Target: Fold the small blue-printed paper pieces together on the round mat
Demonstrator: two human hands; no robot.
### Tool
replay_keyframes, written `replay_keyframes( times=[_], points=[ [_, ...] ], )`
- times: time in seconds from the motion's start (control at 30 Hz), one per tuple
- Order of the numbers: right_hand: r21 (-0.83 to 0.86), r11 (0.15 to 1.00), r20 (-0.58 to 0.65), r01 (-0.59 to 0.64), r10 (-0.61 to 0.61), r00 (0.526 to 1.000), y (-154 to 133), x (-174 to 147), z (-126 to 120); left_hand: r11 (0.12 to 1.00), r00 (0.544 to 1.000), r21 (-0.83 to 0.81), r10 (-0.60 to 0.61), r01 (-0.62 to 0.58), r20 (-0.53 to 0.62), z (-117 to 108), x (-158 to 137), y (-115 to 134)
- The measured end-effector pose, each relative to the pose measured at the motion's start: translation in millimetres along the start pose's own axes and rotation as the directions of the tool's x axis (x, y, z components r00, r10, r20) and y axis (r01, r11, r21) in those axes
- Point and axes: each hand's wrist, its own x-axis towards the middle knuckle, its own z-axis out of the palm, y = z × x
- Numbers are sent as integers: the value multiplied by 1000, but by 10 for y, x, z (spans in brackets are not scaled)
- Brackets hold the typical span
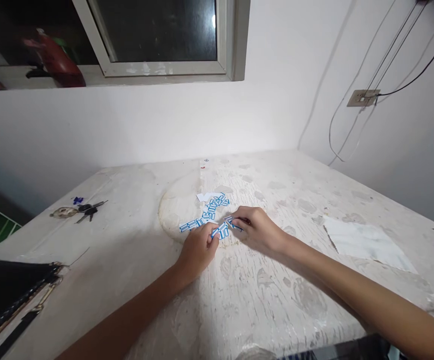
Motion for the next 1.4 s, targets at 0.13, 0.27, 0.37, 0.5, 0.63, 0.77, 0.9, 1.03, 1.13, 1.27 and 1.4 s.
replay_keyframes(
  times=[0.13,0.27,0.37,0.5,0.63,0.77,0.9,1.03,1.13,1.27,1.4],
  points=[
    [99,995,53,-9,4,999,-60,11,9,999,1000,-33,10,-9,4,4,0,-18],
    [88,994,73,63,-69,995,-28,-33,62,998,1000,-67,5,-4,13,16,1,-40],
    [-55,985,120,165,-158,980,28,-69,107,995,1000,-103,-12,15,28,21,11,-56],
    [-149,960,167,239,-214,962,69,-99,155,986,997,-163,-27,37,68,6,24,-71],
    [-148,957,151,248,-226,962,76,-112,220,984,995,-174,-20,36,94,-19,18,-72],
    [-68,961,138,268,-256,957,69,-110,287,989,994,-150,17,-1,109,-26,2,-54],
    [51,982,73,182,-186,980,73,-81,287,995,996,-97,24,-15,85,-20,1,-43],
    [241,969,94,-51,29,995,105,-37,237,994,997,-107,4,4,77,-11,8,-58],
    [385,907,110,-171,139,984,106,-12,204,994,997,-110,8,0,72,-3,12,-73],
    [582,775,129,-246,211,969,78,-1,191,994,998,-107,9,-3,61,-1,12,-76],
    [703,644,171,-302,259,951,69,-15,242,993,997,-117,-4,13,77,-13,14,-55]
  ],
)
